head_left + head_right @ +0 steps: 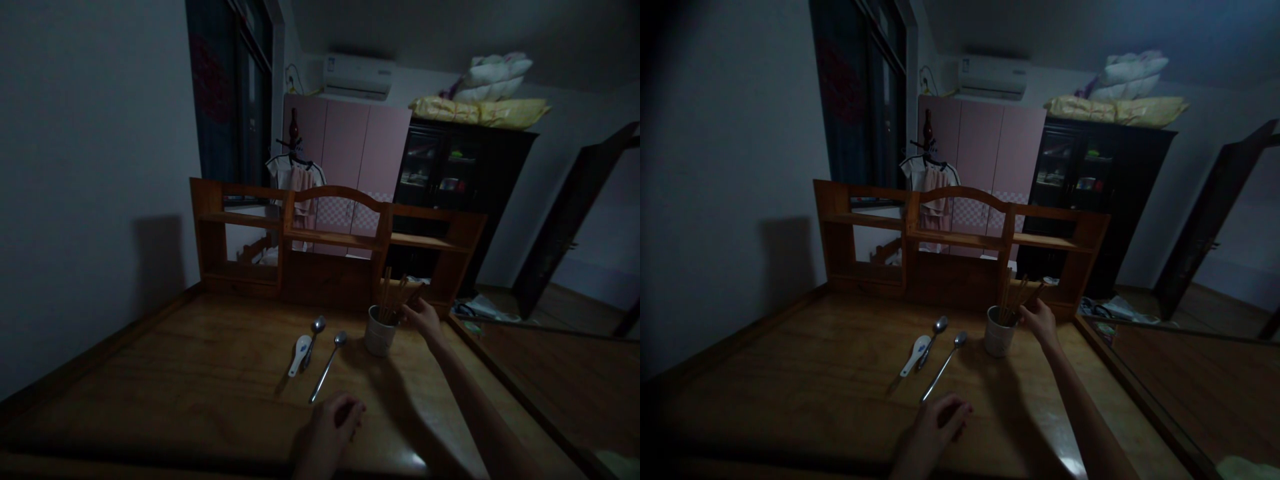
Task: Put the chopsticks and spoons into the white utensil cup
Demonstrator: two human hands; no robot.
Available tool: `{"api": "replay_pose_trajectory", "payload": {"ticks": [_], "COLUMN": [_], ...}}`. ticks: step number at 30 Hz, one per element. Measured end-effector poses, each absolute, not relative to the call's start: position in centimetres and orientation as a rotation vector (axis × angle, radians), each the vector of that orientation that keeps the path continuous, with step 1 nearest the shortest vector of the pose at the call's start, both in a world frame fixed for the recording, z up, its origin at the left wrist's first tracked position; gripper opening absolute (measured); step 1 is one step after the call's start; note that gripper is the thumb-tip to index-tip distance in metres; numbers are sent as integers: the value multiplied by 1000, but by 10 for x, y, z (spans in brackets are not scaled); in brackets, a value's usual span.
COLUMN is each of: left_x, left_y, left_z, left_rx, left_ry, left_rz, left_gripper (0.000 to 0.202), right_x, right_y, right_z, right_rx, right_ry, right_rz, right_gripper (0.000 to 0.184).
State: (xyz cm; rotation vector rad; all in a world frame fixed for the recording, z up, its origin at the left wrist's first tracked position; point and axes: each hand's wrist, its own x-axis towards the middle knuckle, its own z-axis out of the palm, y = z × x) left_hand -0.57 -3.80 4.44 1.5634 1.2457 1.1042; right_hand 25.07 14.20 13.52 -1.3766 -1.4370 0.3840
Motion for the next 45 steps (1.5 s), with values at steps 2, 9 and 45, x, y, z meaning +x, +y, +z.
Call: {"api": "replay_pose_trajectory", "payload": {"ticks": [2,9,45], "left_x": [-5,-4,-27], "left_y": [-38,-38,-22], "left_z": [44,41,56], "left_rx": [1577,1533,1635], "left_ry": [1240,1245,1466], "left_rz": [1107,1128,1344], "left_gripper": [32,32,25], "right_x": [250,247,256], "right_y": [143,146,108], "right_z": [133,129,150], "right_rx": [-1338,-1276,-1277], "right_ry": [-1430,-1369,-1368], "right_rz": [463,634,488], "right_gripper": [33,48,63]}}
